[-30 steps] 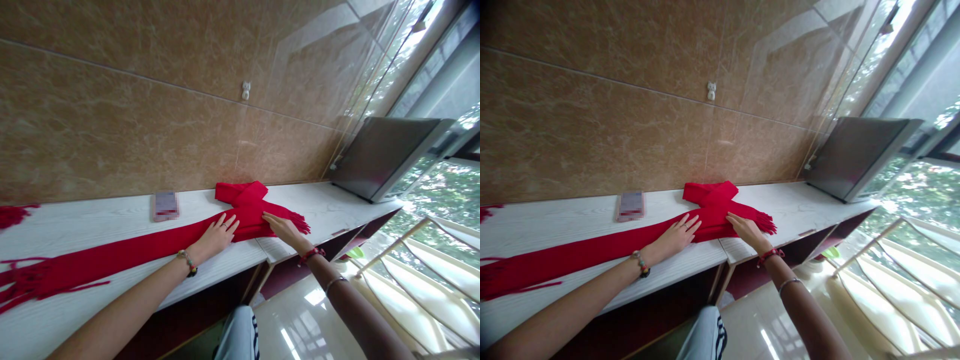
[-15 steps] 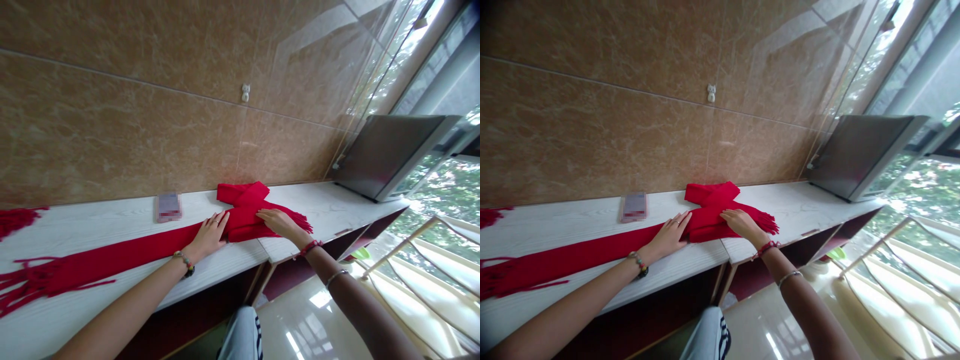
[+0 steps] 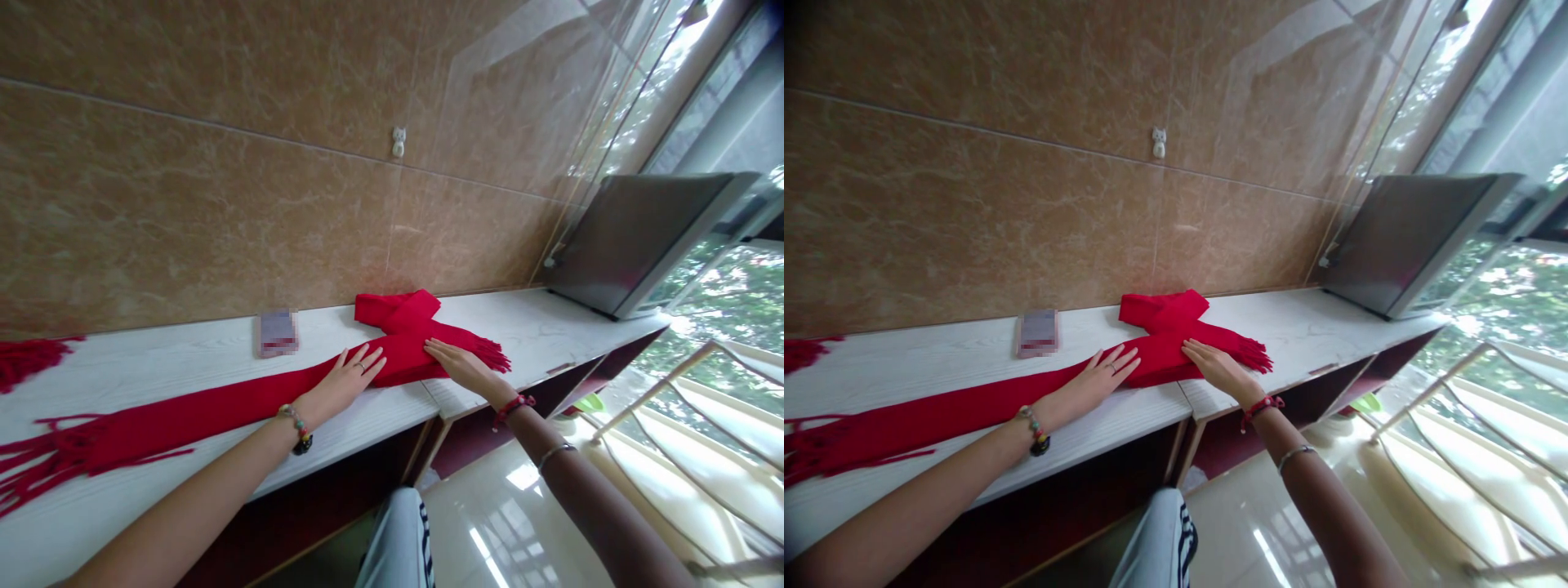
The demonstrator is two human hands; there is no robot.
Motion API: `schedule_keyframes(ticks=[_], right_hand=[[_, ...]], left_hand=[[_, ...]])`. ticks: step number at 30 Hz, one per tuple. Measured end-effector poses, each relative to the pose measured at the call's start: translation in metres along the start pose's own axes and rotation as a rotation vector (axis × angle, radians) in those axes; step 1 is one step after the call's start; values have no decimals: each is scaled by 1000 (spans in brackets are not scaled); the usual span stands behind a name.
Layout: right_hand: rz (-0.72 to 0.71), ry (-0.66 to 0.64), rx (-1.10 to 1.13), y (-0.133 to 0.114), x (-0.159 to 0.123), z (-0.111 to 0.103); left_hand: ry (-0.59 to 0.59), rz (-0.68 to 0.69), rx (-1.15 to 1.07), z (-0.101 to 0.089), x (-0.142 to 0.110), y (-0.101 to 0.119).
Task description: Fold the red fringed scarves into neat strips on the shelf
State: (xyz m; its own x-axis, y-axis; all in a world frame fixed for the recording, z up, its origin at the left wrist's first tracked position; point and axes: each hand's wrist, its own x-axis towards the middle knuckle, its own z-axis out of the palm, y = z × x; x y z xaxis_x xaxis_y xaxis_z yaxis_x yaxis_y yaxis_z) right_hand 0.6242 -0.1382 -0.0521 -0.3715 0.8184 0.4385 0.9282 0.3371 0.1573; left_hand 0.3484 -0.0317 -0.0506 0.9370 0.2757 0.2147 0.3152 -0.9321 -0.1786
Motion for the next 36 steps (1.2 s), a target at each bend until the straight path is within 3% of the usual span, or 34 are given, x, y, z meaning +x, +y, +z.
schedule_keyframes(ticks=[6,10,13,17,21,24,31,36], right_hand=[[65,-99,15,-3,-1,-1],[107,-164,127,-4,11,-18],[166,-129,136,-6,32,-25],[261,-139,7,-12,58,-9],[230,-293,-140,-17,54,23],[140,-323,-243,-18,44,35],[84,-359,-309,-13,43,31],[122,-268,-277,-14,56,24]], left_hand=[[-77,-18,-56,11,0,0],[-165,-4,-222,-2,5,-3],[-101,-23,-337,-14,23,0],[20,-101,-334,-11,52,6],[-37,-119,-313,12,63,5],[-58,-106,-331,25,62,0],[-96,-110,-383,24,63,-2],[9,-147,-391,10,54,0]])
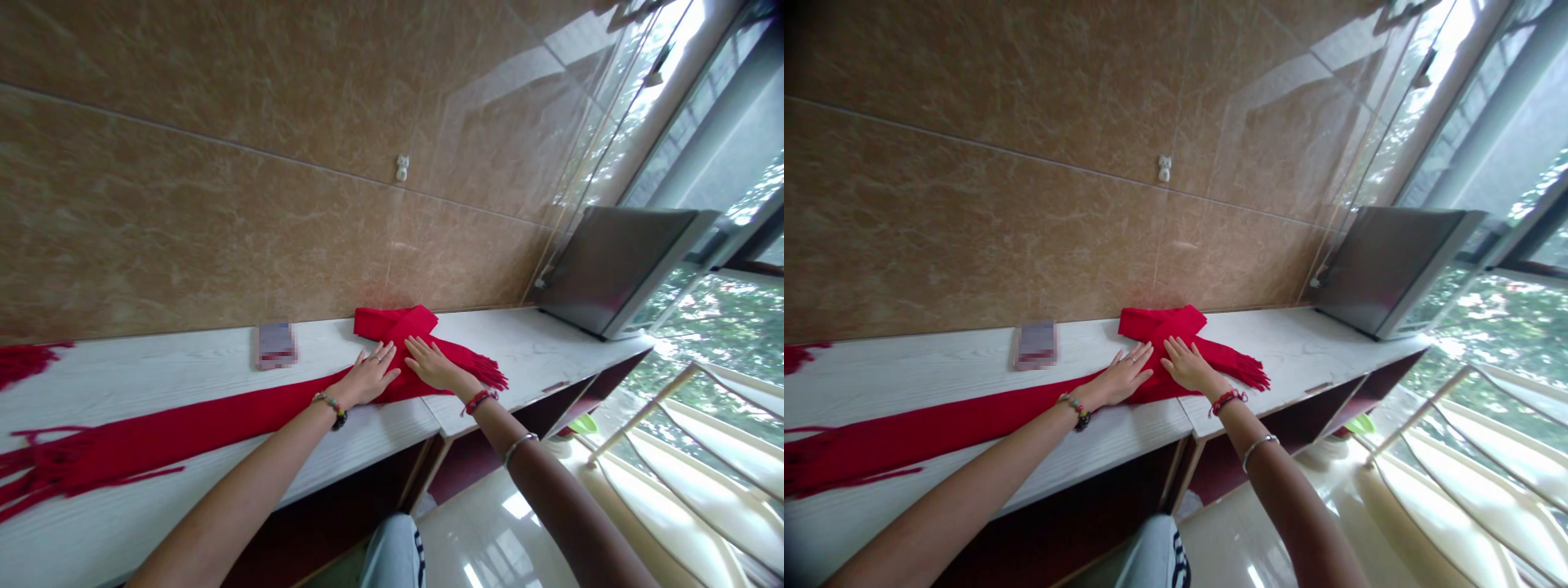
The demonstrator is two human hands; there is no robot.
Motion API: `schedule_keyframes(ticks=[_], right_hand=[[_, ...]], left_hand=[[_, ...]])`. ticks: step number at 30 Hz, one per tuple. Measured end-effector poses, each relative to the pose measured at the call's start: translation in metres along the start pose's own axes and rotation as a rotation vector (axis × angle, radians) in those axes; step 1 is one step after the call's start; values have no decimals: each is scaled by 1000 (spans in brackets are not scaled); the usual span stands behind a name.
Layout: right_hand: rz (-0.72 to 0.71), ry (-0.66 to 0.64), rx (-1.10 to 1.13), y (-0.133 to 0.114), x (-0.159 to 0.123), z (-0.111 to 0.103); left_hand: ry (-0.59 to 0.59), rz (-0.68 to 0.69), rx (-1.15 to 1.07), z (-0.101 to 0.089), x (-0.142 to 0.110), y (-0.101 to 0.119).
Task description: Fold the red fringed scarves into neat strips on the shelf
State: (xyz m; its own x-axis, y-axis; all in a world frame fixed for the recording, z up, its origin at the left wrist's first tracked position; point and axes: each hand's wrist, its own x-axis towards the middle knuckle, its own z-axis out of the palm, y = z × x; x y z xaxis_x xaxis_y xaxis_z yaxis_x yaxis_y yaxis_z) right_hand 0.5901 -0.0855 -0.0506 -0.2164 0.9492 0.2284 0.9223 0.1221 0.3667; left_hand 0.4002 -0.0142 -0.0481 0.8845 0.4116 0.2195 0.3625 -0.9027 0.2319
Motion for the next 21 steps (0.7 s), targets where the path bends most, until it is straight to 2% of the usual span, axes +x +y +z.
schedule_keyframes(ticks=[2,6,8,11,14,17,21], right_hand=[[-4,21,30,-4,2,0],[-52,14,38,-12,-1,10],[-55,12,49,-11,-3,13],[-4,-5,120,-8,-2,7],[88,69,229,-15,9,-15],[7,209,335,-48,33,-43],[-281,246,425,-125,78,-64]], left_hand=[[28,-10,19,-2,-5,2],[-60,-20,51,2,-11,3],[-58,-7,33,1,-13,-1],[12,-5,3,-14,-27,-17],[29,-92,-9,-39,-62,-47],[-40,-154,-40,-61,-113,-82],[-118,-179,-13,-75,-181,-113]])
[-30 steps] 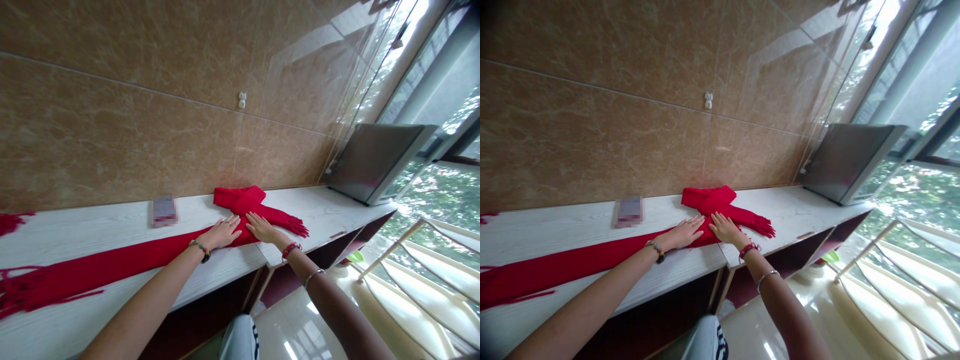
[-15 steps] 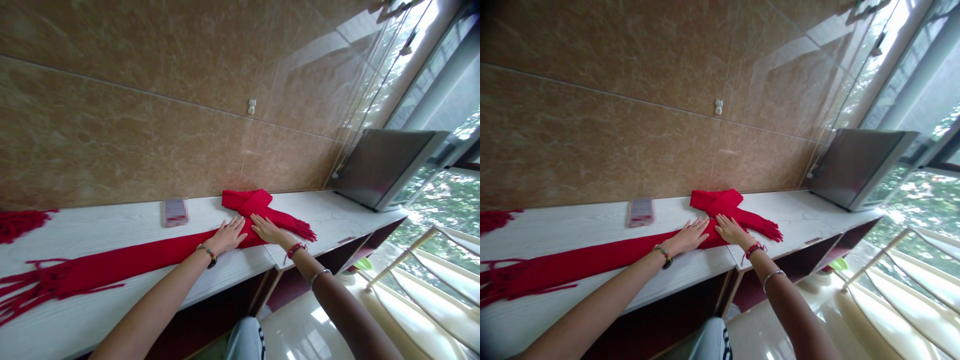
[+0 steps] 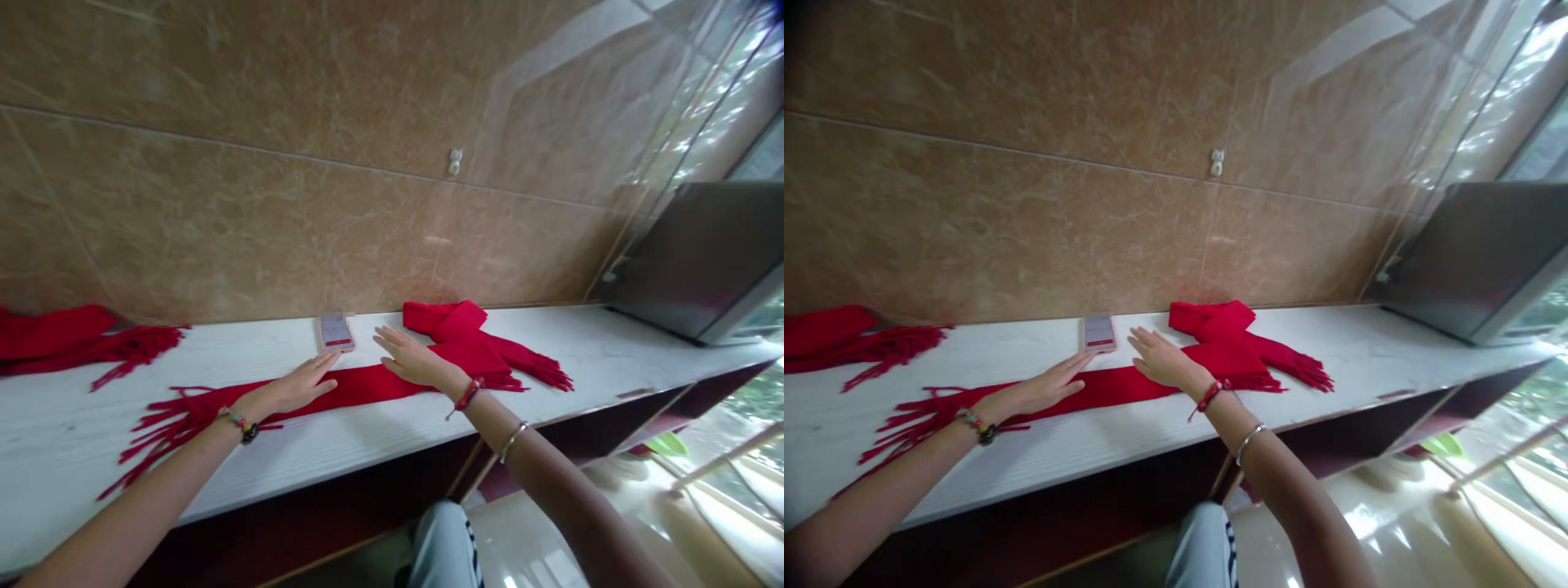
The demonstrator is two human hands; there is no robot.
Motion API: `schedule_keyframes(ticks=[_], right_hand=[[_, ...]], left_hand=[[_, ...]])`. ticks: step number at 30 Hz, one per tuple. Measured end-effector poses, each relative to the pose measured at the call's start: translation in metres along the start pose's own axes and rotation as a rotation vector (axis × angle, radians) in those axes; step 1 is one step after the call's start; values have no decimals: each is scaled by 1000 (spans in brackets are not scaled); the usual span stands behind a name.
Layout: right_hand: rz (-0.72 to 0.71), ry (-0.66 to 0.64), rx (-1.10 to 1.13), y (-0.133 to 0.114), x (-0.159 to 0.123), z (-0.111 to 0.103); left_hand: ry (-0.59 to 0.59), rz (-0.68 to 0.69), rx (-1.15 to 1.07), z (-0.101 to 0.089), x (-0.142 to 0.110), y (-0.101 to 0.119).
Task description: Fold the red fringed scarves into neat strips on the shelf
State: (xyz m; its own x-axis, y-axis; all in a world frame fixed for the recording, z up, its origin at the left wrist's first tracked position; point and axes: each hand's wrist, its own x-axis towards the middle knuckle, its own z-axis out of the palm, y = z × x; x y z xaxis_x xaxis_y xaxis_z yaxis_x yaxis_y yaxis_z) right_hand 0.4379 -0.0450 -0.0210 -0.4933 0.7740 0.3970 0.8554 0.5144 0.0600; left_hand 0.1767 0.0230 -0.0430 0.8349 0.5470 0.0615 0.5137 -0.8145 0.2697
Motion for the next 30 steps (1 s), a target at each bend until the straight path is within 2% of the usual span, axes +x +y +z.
schedule_keyframes(ticks=[3,5,7,10,15,19,22,24,28,30], right_hand=[[-142,-51,92,-39,40,34],[-166,-63,147,-57,57,56],[-158,-67,196,-66,66,73],[-140,-80,253,-71,68,87],[-77,-97,325,-71,62,92],[-64,-69,341,-73,60,90],[-101,-31,352,-76,59,86],[-136,-52,380,-76,58,86],[-128,-101,440,-76,58,89],[-119,-89,460,-75,58,92]], left_hand=[[-24,-92,53,2,-33,-20],[-29,-137,86,5,-47,-29],[-12,-145,117,7,-55,-38],[9,-125,142,11,-59,-46],[-43,-125,127,4,-64,-59],[-47,-203,113,-11,-75,-68],[-74,-255,102,-19,-85,-64],[-102,-249,93,-21,-89,-57],[-134,-205,78,-18,-96,-45],[-112,-229,107,-16,-100,-45]])
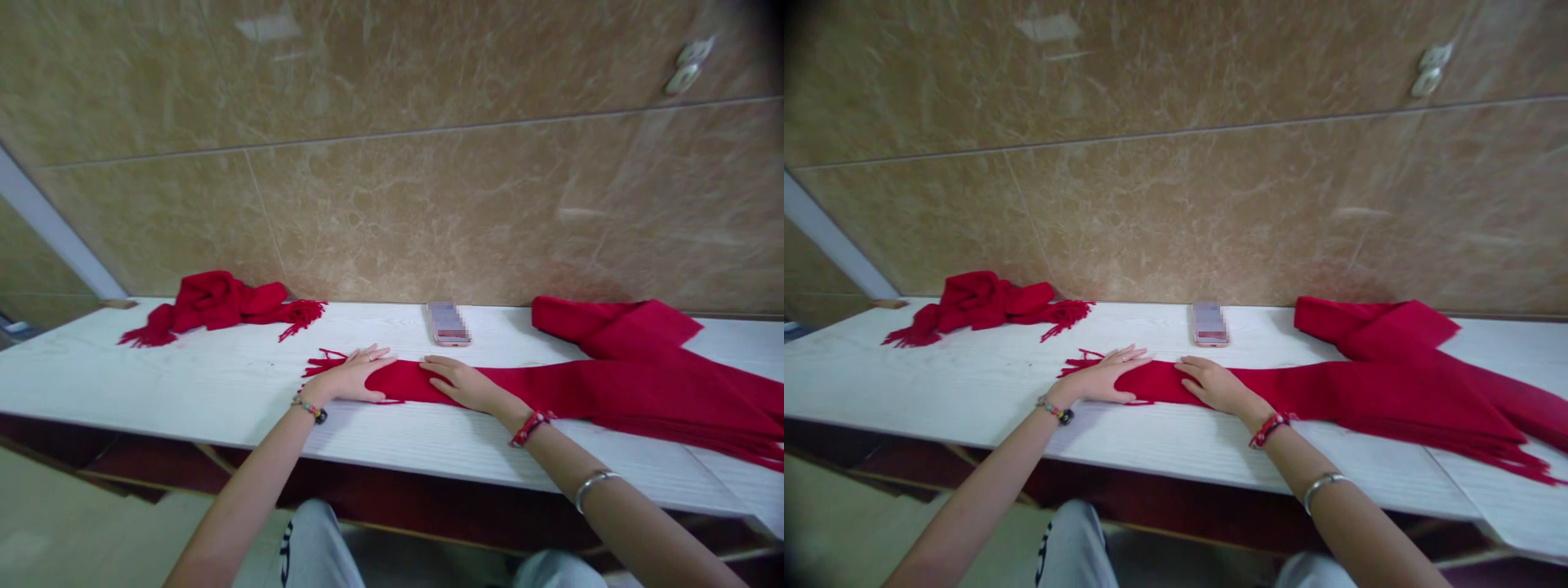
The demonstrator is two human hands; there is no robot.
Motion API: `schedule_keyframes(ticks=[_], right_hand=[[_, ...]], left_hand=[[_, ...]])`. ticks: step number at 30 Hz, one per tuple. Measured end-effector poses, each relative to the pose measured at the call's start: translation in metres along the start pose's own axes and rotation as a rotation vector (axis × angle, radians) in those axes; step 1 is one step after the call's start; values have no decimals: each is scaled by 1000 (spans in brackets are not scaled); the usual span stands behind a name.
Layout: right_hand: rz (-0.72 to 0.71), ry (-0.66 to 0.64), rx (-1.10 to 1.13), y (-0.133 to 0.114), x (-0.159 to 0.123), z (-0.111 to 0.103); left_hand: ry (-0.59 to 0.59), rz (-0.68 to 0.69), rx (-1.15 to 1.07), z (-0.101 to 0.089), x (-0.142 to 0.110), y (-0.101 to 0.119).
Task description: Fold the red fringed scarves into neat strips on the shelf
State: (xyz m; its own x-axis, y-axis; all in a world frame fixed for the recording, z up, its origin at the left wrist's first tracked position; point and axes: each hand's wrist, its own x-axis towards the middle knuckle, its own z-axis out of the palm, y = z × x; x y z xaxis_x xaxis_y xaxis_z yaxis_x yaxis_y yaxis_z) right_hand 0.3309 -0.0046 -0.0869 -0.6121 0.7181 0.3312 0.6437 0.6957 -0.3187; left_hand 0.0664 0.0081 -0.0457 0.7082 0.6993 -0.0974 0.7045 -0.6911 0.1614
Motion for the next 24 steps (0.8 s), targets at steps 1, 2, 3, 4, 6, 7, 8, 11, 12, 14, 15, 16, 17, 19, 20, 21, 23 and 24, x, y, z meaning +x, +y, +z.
schedule_keyframes(ticks=[1,2,3,4,6,7,8,11,12,14,15,16,17,19,20,21,23,24], right_hand=[[-2,7,8,1,0,1],[-3,12,14,2,0,2],[-5,15,18,3,0,2],[-7,15,21,3,0,3],[-5,14,18,4,0,3],[-4,11,13,4,0,3],[-4,6,8,4,0,3],[-7,7,4,5,0,4],[-9,13,7,5,0,4],[-9,22,11,5,0,5],[-8,22,9,5,0,6],[-7,17,6,5,0,6],[-5,12,2,5,-1,6],[-2,5,-8,4,-1,5],[-2,3,-10,4,-1,5],[-4,2,-11,4,-1,5],[-12,2,-10,4,-1,4],[-16,5,-7,3,-1,4]], left_hand=[[18,-30,21,1,-3,-2],[35,-66,45,2,-6,-6],[49,-106,70,2,-11,-11],[61,-142,95,2,-16,-17],[73,-187,141,0,-31,-33],[78,-203,162,-2,-40,-42],[85,-222,182,-4,-50,-51],[147,-355,236,-14,-76,-72],[178,-398,241,-18,-82,-74],[227,-400,215,-22,-86,-69],[243,-351,188,-23,-85,-63],[250,-277,161,-23,-81,-55],[252,-193,137,-22,-77,-46],[233,-52,115,-19,-67,-32],[211,-7,116,-17,-63,-27],[186,16,126,-16,-61,-25],[145,21,174,-17,-61,-27],[135,15,212,-18,-62,-31]])
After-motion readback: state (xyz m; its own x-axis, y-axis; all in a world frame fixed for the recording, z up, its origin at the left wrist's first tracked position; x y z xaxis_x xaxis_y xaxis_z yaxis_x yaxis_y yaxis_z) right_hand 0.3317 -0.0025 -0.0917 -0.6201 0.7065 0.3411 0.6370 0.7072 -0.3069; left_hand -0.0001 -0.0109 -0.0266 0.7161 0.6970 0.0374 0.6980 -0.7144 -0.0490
